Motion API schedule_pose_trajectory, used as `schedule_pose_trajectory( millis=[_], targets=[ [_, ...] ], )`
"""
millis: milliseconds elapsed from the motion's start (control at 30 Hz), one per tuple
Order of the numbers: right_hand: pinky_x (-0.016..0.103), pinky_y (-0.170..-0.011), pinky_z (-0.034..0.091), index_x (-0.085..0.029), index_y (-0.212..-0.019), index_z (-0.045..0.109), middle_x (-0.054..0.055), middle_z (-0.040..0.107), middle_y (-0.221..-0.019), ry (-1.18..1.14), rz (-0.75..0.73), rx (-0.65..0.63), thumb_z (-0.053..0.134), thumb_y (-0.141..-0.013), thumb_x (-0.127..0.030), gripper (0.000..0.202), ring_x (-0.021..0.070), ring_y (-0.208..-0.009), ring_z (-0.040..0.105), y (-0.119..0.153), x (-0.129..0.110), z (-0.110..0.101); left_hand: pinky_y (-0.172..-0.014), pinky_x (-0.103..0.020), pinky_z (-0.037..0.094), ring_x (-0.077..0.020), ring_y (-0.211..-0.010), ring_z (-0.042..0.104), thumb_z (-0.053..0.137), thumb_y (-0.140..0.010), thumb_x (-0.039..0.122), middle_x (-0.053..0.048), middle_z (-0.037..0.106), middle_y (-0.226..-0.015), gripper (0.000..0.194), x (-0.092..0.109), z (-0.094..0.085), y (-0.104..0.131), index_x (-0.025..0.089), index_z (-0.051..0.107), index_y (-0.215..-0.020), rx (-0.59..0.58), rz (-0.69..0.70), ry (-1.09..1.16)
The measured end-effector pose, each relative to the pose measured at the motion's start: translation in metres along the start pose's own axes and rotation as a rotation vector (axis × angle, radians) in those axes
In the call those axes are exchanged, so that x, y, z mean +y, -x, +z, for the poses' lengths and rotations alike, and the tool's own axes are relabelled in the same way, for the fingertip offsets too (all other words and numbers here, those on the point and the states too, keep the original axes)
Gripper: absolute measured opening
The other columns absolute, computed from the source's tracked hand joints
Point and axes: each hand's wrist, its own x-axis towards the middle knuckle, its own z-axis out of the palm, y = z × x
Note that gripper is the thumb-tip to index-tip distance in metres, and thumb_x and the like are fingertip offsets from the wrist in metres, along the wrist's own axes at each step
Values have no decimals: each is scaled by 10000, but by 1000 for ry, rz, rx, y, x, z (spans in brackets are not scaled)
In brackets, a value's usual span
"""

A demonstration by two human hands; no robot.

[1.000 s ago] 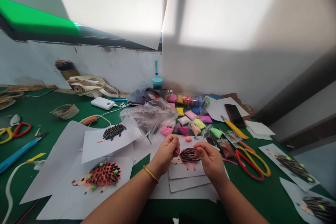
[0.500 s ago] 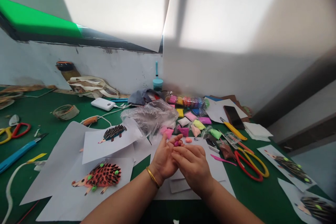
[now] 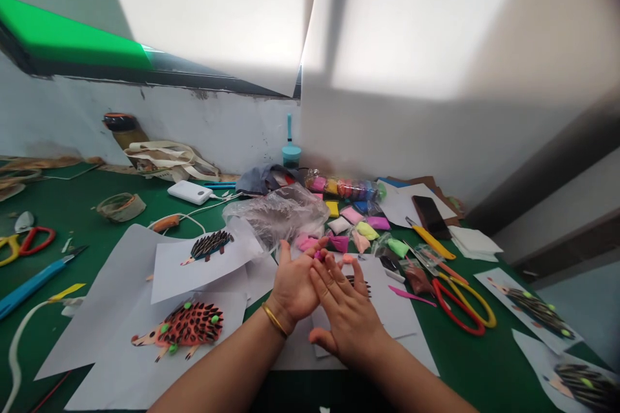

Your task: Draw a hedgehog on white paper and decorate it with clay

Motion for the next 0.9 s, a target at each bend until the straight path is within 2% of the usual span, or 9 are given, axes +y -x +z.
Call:
schedule_pose_trajectory(
  millis=[100, 167, 233, 333, 433, 500, 667, 800, 900],
  targets=[
    [572, -1195, -18, -114, -1487, 339, 148, 463, -1465, 20, -152, -93, 249, -840, -801, 948, 325, -1414, 328, 4, 0, -4, -930, -432, 474, -233, -877, 619, 232, -852, 795, -94, 606, -847, 842, 2, 2, 0, 104, 595, -1168, 12, 67, 67],
    [555, -1200, -17, -106, -1482, 346, 139, 440, -1484, 43, -215, -113, 234, -820, -821, 981, 323, -1431, 290, 7, 0, -3, -949, -422, 460, -224, -854, 622, 252, -871, 769, -89, 602, -830, 820, -1, 2, -1, 86, 592, -1172, -3, 26, 102],
    [550, -1199, -44, -87, -1484, 337, 147, 411, -1500, 86, -165, -86, 259, -831, -807, 975, 331, -1442, 258, 7, 2, -2, -960, -441, 444, -239, -868, 629, 292, -874, 757, -103, 623, -877, 797, -5, 0, 0, 93, 581, -1207, -14, -64, 88],
    [573, -1194, -43, -67, -1486, 326, 163, 399, -1503, 119, -60, -77, 311, -863, -761, 933, 342, -1438, 264, 7, 6, -3, -969, -463, 433, -270, -932, 626, 266, -881, 754, -120, 634, -927, 806, -6, 0, 0, 101, 559, -1252, -31, -32, 81],
    [573, -1201, 19, -107, -1482, 346, 130, 412, -1503, 63, -160, -130, 297, -851, -780, 924, 325, -1437, 275, 7, 5, -6, -961, -463, 449, -251, -886, 623, 233, -855, 792, -100, 617, -862, 848, -4, -1, -2, 108, 573, -1224, 1, 44, 112],
    [562, -1203, 52, -121, -1488, 336, 121, 409, -1507, 39, -211, -137, 297, -835, -798, 941, 318, -1440, 270, 7, 4, -5, -962, -444, 454, -237, -868, 621, 263, -854, 788, -96, 615, -850, 833, -5, -1, -3, 110, 573, -1225, 4, 20, 116],
    [589, -1194, 34, -86, -1498, 305, 162, 418, -1494, 90, -49, -99, 349, -867, -744, 912, 337, -1434, 275, 6, 9, -5, -993, -447, 429, -264, -951, 619, 268, -853, 788, -123, 634, -910, 850, -5, -2, -2, 96, 565, -1248, -24, -23, 75],
    [556, -1206, 23, -123, -1476, 361, 110, 441, -1490, 34, -243, -153, 329, -853, -771, 899, 300, -1443, 266, 6, 9, -8, -995, -430, 434, -236, -891, 627, 225, -843, 807, -103, 623, -870, 876, -4, -2, -4, 95, 594, -1195, -16, 71, 98],
    [554, -1205, 17, -110, -1483, 343, 127, 417, -1501, 58, -207, -104, 303, -861, -768, 907, 303, -1446, 258, 7, 11, -6, -991, -426, 437, -238, -885, 631, 287, -833, 807, -111, 637, -913, 854, -7, -1, -3, 115, 585, -1235, -32, -57, 84]
  ],
)
